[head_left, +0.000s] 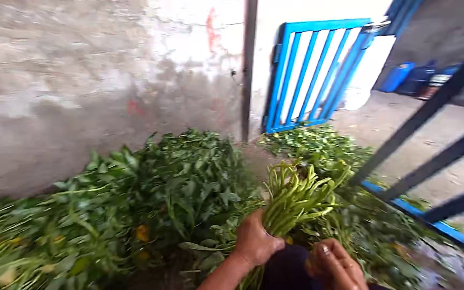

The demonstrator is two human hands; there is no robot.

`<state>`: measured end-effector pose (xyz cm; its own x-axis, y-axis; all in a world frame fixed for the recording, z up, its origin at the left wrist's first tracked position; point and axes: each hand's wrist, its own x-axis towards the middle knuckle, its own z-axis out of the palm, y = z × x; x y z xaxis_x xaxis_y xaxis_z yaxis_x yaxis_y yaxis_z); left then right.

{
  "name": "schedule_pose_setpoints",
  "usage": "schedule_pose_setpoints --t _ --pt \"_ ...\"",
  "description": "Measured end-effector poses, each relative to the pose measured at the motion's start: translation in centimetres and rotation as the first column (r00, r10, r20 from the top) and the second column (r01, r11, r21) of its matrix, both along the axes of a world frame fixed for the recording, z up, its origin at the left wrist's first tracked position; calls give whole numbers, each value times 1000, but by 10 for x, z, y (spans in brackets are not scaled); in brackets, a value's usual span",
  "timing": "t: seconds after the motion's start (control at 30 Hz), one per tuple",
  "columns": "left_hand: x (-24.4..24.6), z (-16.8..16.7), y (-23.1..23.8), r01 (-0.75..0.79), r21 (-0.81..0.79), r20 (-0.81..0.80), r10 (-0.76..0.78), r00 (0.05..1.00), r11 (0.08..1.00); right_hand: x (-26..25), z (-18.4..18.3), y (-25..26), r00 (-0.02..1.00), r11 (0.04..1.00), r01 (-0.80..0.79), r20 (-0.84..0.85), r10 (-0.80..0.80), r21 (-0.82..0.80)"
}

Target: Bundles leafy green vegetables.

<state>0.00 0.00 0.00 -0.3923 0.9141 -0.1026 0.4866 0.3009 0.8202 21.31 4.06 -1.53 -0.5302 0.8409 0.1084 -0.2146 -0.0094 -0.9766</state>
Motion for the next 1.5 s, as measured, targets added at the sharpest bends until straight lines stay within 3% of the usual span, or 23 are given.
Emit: schedule_pose_setpoints --t 0.1,0.2,0.27,0.4,0.53,0.67,0.8,0.9,1.0,1.13,1.2,1.3,1.43,1.5 --pt "18 21 20 157 -244 -162 -200 966 957 14 18 -30 989 922 -8 137 -49 388" --pt "47 42 28 270 -417 -292 -409 865 868 22 42 -34 975 823 -73 212 -59 564" --pt "68 50 26 345 -449 -349 -517 782 825 25 53 -27 972 774 -85 222 -73 627" --pt "95 50 13 483 -359 -482 -602 637 799 32 70 -9 947 820 -118 312 -77 560" --pt "114 39 5 520 -332 -541 -611 579 787 40 82 5 912 958 -63 406 -58 279" --pt "125 21 -6 535 -239 -589 -559 584 810 49 87 10 807 968 -131 590 -22 215" --pt "140 17 -16 523 -229 -659 -527 537 821 51 109 20 492 906 -392 869 58 161" --pt "145 19 -17 526 -332 -654 -593 470 783 45 123 24 364 856 -509 923 125 85" --pt "143 11 -21 564 -228 -732 -521 439 794 36 135 20 294 797 -601 943 154 58" --pt "137 23 -20 582 -275 -715 -567 408 765 30 153 16 272 802 -597 936 221 -16" --pt "134 24 -19 606 -216 -753 -526 396 765 38 152 24 338 836 -549 912 233 -10" --pt "130 12 -14 677 105 -879 -250 406 729 56 143 41 478 867 -499 839 259 17" --pt "132 -6 -5 771 284 -936 -11 352 571 83 141 53 473 817 -574 791 388 -57" --pt "134 -24 -3 768 403 -901 67 429 498 99 124 48 508 830 -547 742 437 -113"
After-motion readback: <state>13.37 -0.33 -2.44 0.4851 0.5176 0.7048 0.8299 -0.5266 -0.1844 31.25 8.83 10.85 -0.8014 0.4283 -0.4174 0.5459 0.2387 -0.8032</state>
